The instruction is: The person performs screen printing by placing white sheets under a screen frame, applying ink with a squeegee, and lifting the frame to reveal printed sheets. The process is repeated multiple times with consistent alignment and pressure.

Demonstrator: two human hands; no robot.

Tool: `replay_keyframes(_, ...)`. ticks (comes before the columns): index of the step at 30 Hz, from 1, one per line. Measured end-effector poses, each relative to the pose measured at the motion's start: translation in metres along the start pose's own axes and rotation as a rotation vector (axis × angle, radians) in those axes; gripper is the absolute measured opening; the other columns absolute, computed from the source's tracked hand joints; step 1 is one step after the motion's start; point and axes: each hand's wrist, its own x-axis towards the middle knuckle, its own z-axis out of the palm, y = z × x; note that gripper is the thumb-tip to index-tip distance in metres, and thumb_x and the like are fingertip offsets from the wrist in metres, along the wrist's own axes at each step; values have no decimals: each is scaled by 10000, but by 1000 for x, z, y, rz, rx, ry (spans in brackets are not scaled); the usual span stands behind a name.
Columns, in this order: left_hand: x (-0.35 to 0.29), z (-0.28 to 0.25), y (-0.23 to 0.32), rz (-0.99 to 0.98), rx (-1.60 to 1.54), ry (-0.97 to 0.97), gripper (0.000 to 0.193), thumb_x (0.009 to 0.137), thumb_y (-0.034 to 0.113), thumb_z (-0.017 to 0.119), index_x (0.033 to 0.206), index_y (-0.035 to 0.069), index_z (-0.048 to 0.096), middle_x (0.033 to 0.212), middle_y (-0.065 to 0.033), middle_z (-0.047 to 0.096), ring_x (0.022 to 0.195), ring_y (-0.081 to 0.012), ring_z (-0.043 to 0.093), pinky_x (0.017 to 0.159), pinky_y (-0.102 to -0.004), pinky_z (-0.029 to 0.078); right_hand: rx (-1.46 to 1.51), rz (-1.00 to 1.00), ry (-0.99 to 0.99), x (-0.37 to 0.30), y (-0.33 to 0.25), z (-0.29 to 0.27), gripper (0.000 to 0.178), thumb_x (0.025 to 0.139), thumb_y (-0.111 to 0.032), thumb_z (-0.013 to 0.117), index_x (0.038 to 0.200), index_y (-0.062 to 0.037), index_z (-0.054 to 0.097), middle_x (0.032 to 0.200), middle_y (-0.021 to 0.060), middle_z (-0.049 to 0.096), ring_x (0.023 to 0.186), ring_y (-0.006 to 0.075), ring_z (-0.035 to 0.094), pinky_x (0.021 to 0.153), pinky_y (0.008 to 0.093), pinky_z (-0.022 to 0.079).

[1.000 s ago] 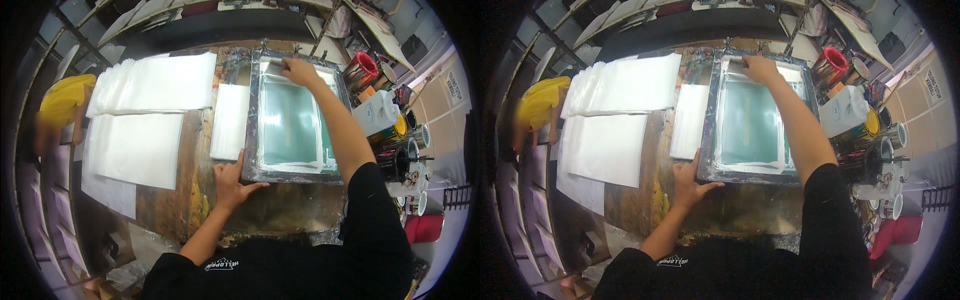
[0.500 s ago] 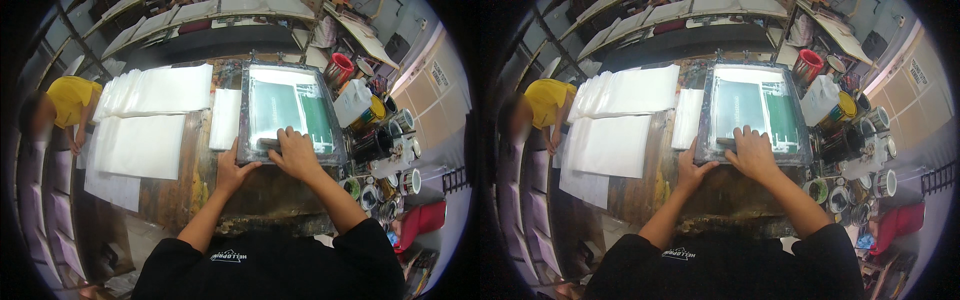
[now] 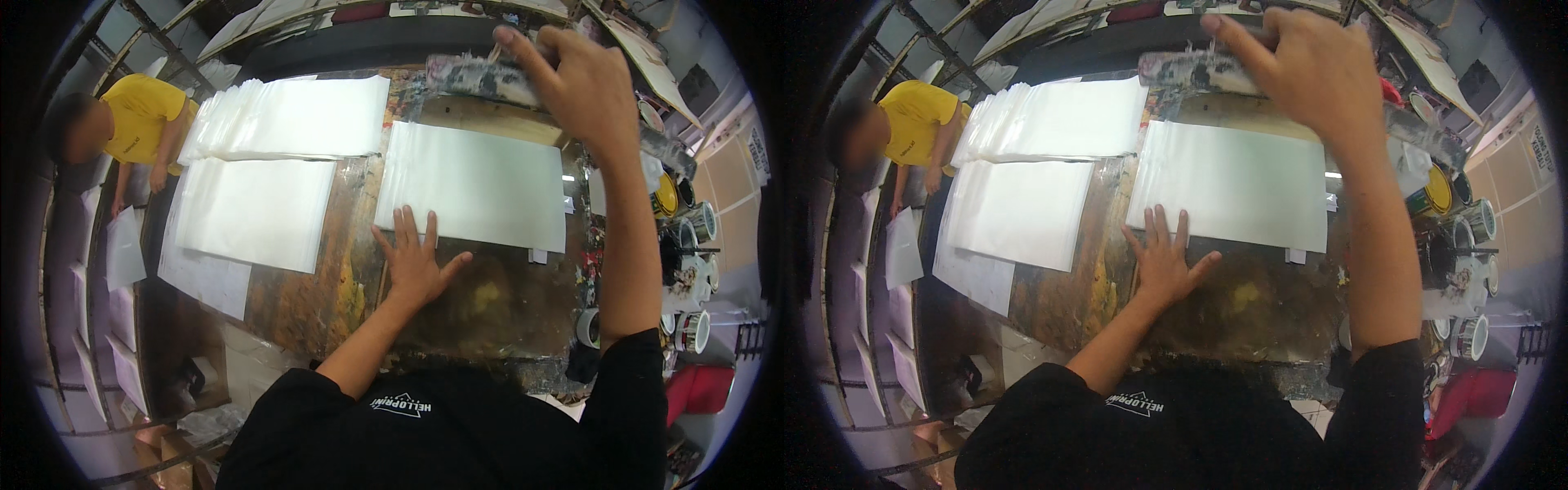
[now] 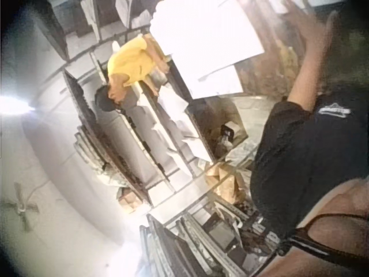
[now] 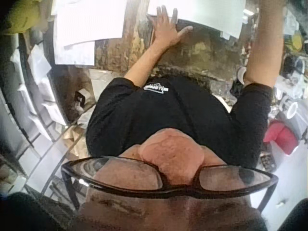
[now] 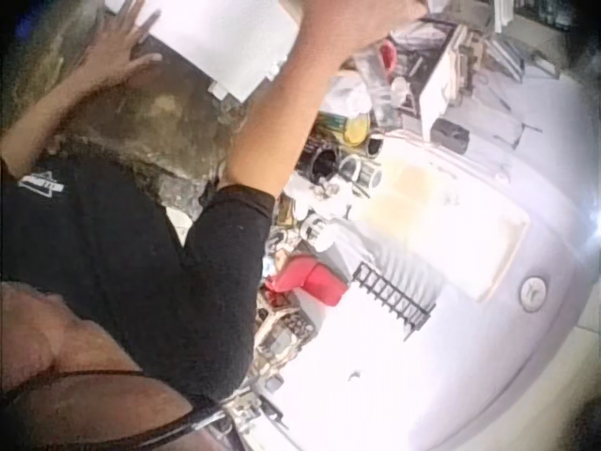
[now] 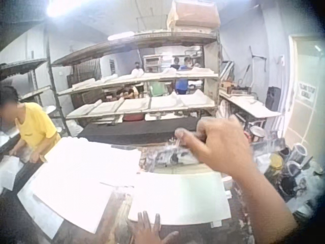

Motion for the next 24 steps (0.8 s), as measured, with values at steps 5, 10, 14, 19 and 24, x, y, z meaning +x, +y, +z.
replay_keyframes(5,6,-11,3,-6,-123,-103,1180,877,913,370,1643,20,278,1691,-327,171,1604,-457,44,1154,-755,-173,27,98,-52,23,-12,-14,703,983,-649,535,715,-15,680,707,181,659,697,345,649,696,460,493)
replay_keyframes(10,6,-9,5,-92,-32,62,1259,846,935,393,1614,-58,288,1710,-264,198,1619,-383,75,1176,-736,-163,-7,50,65,14,-24,-13,687,976,-604,574,671,3,675,666,184,648,676,340,644,682,460,493)
replay_keyframes(14,1,-6,0,-16,-111,12,1300,822,940,430,1579,-111,318,1688,-281,251,1616,-377,110,1198,-721,-132,54,112,-50,15,-15,-12,709,973,-658,540,751,-4,702,685,188,653,697,364,659,699,461,505)
replay_keyframes(19,17,-26,3,73,-153,98,1241,834,881,523,1527,-140,389,1621,-309,373,1578,-392,245,1246,-663,-73,-23,-29,-22,8,11,8,720,976,-703,509,910,-21,730,756,192,669,754,395,663,743,469,504)
replay_keyframes(24,67,-74,20,116,-235,233,983,938,734,547,1389,-140,554,1468,-287,567,1472,-394,442,1274,-626,-6,-37,-42,-36,14,15,8,717,981,-695,497,924,-26,748,808,211,685,833,415,675,781,480,509)
